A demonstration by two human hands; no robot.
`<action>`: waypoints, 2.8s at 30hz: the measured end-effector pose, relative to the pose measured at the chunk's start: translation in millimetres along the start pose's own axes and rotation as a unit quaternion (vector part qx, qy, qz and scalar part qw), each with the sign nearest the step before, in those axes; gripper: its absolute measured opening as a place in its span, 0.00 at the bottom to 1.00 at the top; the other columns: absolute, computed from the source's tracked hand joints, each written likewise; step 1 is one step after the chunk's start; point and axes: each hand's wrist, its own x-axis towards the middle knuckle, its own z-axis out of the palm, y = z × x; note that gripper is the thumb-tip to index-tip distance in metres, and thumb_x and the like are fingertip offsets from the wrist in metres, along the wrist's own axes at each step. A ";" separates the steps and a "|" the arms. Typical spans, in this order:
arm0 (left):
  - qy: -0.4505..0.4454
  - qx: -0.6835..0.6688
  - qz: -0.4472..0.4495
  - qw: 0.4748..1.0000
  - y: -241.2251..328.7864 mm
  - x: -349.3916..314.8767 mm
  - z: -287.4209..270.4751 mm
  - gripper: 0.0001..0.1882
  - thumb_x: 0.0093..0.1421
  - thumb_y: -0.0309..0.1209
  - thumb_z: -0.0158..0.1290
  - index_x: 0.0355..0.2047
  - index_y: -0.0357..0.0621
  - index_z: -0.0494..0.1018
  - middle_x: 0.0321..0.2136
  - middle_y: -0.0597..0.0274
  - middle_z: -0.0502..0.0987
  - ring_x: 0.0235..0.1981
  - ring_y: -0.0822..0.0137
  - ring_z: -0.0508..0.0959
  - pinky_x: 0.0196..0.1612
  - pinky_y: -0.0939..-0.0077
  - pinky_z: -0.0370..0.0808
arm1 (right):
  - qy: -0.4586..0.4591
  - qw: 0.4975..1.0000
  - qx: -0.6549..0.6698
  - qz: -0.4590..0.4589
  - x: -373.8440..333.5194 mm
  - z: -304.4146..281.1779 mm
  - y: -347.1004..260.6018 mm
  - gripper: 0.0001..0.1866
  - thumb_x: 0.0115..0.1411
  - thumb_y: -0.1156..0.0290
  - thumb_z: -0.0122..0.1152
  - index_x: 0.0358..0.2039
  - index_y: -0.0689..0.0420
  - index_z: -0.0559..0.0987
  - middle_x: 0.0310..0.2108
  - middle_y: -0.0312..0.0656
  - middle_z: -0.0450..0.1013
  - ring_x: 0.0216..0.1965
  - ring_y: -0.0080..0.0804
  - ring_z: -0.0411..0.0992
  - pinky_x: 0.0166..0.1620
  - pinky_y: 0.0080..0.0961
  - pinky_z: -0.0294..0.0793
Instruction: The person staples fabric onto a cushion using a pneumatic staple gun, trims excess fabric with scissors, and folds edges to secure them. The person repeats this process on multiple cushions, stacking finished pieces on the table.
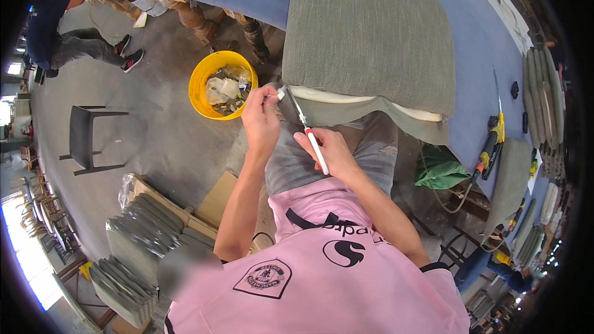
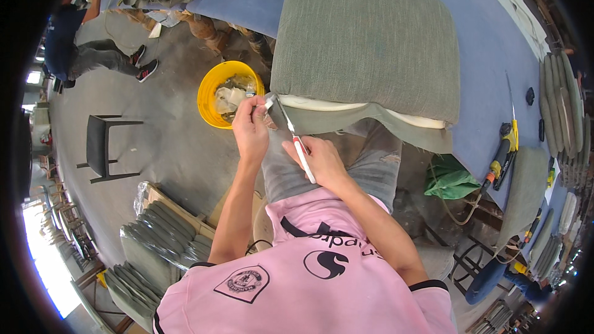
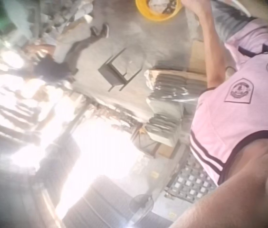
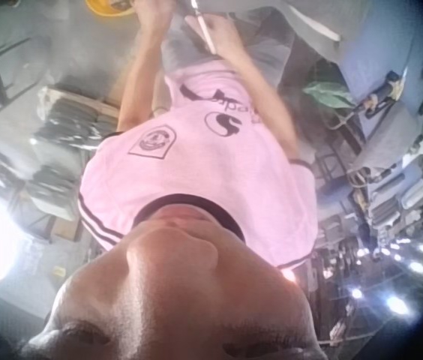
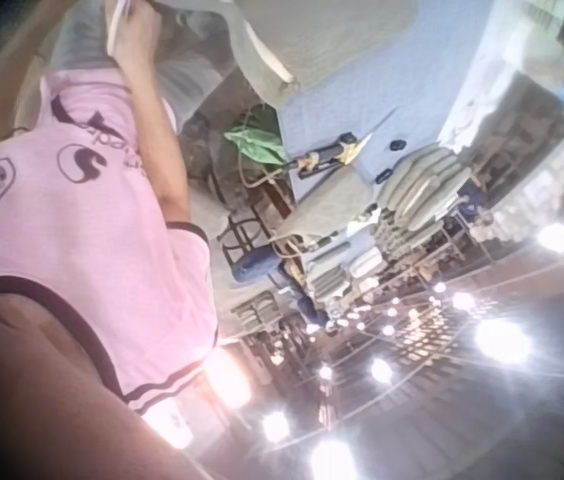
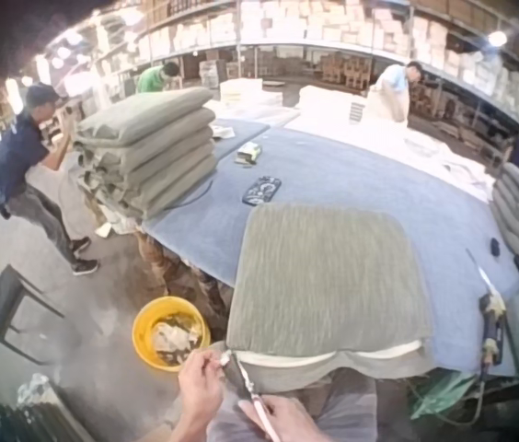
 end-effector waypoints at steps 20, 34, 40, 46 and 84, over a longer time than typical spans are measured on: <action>-0.068 0.119 0.110 0.984 -4.6 26.2 -4.5 0.07 0.73 0.28 0.55 0.41 0.36 0.80 0.36 0.51 0.82 0.32 0.63 0.81 0.37 0.68 0.77 | -0.198 0.965 0.150 0.084 -65.2 23.6 36.8 0.35 0.80 0.40 0.35 0.36 0.58 0.79 0.30 0.39 0.79 0.29 0.26 0.78 0.29 0.25 0.73; -0.225 -0.122 -0.174 0.951 -18.8 -28.8 -25.2 0.22 0.78 0.41 0.54 0.31 0.35 0.66 0.27 0.71 0.60 0.32 0.75 0.61 0.34 0.72 0.63 | -0.154 0.977 0.107 0.103 -56.4 36.2 16.6 0.45 0.75 0.27 0.37 0.45 0.62 0.79 0.36 0.42 0.78 0.31 0.28 0.74 0.32 0.27 0.74; -0.186 -0.034 -0.124 0.974 19.2 -26.8 -31.2 0.19 0.77 0.34 0.52 0.31 0.34 0.64 0.26 0.61 0.58 0.31 0.72 0.60 0.33 0.70 0.64 | -0.113 0.988 0.100 0.026 -38.4 53.1 15.0 0.43 0.76 0.29 0.40 0.41 0.65 0.77 0.34 0.43 0.76 0.35 0.32 0.76 0.41 0.31 0.75; -0.170 -0.051 -0.087 0.980 20.4 -27.4 -30.2 0.19 0.77 0.34 0.52 0.31 0.33 0.64 0.25 0.58 0.59 0.29 0.68 0.59 0.32 0.68 0.64 | -0.077 0.983 0.166 -0.027 -35.8 66.4 19.5 0.38 0.78 0.35 0.42 0.34 0.62 0.74 0.24 0.41 0.73 0.19 0.30 0.72 0.26 0.31 0.71; -0.197 0.397 -0.040 0.896 82.8 57.6 16.8 0.24 0.76 0.47 0.52 0.39 0.35 0.83 0.29 0.52 0.85 0.32 0.58 0.84 0.38 0.59 0.78 | 0.331 0.896 0.295 0.012 -179.3 -91.2 133.4 0.16 0.72 0.61 0.68 0.32 0.59 0.79 0.20 0.32 0.71 0.22 0.22 0.73 0.26 0.23 0.71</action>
